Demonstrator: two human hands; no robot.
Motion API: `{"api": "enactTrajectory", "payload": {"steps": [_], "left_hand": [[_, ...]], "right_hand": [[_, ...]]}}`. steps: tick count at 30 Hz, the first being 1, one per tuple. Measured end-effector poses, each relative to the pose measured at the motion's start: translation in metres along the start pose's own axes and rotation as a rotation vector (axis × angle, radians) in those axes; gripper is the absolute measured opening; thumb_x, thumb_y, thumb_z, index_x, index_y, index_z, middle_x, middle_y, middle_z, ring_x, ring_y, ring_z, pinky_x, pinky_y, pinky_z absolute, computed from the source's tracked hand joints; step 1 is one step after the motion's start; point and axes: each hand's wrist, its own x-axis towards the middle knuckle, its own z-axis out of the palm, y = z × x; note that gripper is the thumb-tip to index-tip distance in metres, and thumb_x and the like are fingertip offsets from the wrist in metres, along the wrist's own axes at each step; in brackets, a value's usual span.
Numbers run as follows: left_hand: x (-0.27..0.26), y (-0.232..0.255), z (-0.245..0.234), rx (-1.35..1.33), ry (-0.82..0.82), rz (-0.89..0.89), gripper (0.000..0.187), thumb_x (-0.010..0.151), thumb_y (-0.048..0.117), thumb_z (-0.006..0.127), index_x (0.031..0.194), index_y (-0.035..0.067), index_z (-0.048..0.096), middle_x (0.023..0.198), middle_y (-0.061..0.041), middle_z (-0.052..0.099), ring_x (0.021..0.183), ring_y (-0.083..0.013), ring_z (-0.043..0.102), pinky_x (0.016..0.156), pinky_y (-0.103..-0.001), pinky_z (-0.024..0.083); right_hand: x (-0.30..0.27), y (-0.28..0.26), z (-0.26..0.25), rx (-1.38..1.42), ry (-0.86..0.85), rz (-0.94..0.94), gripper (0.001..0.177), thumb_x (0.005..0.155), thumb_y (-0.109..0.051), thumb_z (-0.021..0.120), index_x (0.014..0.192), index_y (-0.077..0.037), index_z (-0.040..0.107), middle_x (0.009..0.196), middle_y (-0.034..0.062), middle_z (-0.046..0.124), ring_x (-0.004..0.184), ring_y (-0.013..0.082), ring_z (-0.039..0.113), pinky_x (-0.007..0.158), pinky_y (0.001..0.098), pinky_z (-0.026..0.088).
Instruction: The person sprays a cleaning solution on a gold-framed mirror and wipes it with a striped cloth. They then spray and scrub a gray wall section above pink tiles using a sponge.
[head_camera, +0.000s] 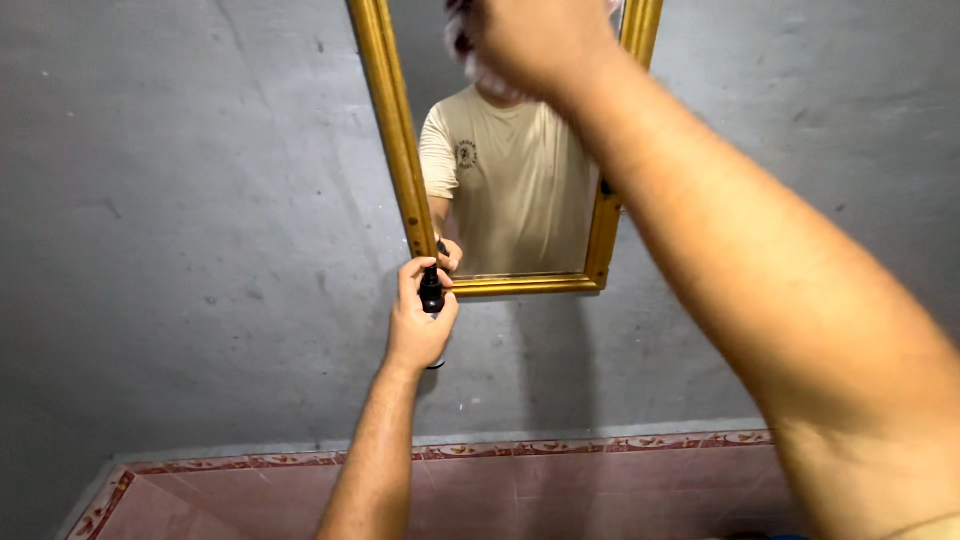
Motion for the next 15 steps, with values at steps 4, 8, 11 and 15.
{"api": "enactTrajectory", "payload": {"steps": [4, 8, 11, 15], "left_hand": [[-0.001, -0.001, 0.001, 0.022, 0.008, -0.011, 0.054, 0.089, -0.004, 0.065, 0.136, 0.007, 0.041, 0.105, -0.007, 0.063, 0.097, -0.015, 0.062, 0.087, -0.029, 0.053], [0.0, -0.004, 0.003, -0.014, 0.01, 0.035, 0.052, 0.09, -0.005, 0.063, 0.135, 0.006, 0.041, 0.115, -0.007, 0.062, 0.101, -0.0157, 0.062, 0.092, -0.029, 0.053], [0.0, -0.007, 0.003, -0.014, 0.011, 0.052, 0.054, 0.091, -0.003, 0.064, 0.138, 0.007, 0.04, 0.105, -0.006, 0.061, 0.101, -0.0151, 0.062, 0.093, -0.029, 0.052], [-0.003, -0.008, 0.003, 0.019, 0.026, 0.022, 0.053, 0.09, -0.003, 0.065, 0.136, 0.007, 0.041, 0.105, -0.006, 0.063, 0.099, -0.0152, 0.062, 0.091, -0.029, 0.051]], "right_hand": [[-0.02, -0.034, -0.01, 0.013, 0.291, -0.304, 0.037, 0.084, -0.013, 0.06, 0.116, -0.008, 0.078, 0.114, 0.0073, 0.071, 0.102, 0.0286, 0.068, 0.084, 0.0435, 0.051], [-0.043, -0.045, -0.015, -0.158, 0.226, -0.441, 0.033, 0.094, -0.024, 0.063, 0.121, -0.013, 0.078, 0.114, 0.0048, 0.059, 0.116, 0.0285, 0.053, 0.108, 0.0458, 0.04], [-0.055, -0.039, -0.022, -0.212, 0.191, -0.501, 0.038, 0.09, -0.027, 0.065, 0.123, -0.015, 0.078, 0.113, 0.0036, 0.058, 0.12, 0.0305, 0.05, 0.112, 0.0485, 0.036], [-0.063, -0.021, -0.042, -0.269, 0.172, -0.483, 0.047, 0.08, -0.031, 0.072, 0.124, -0.017, 0.079, 0.12, 0.0052, 0.06, 0.125, 0.0322, 0.052, 0.111, 0.0467, 0.04]]}}
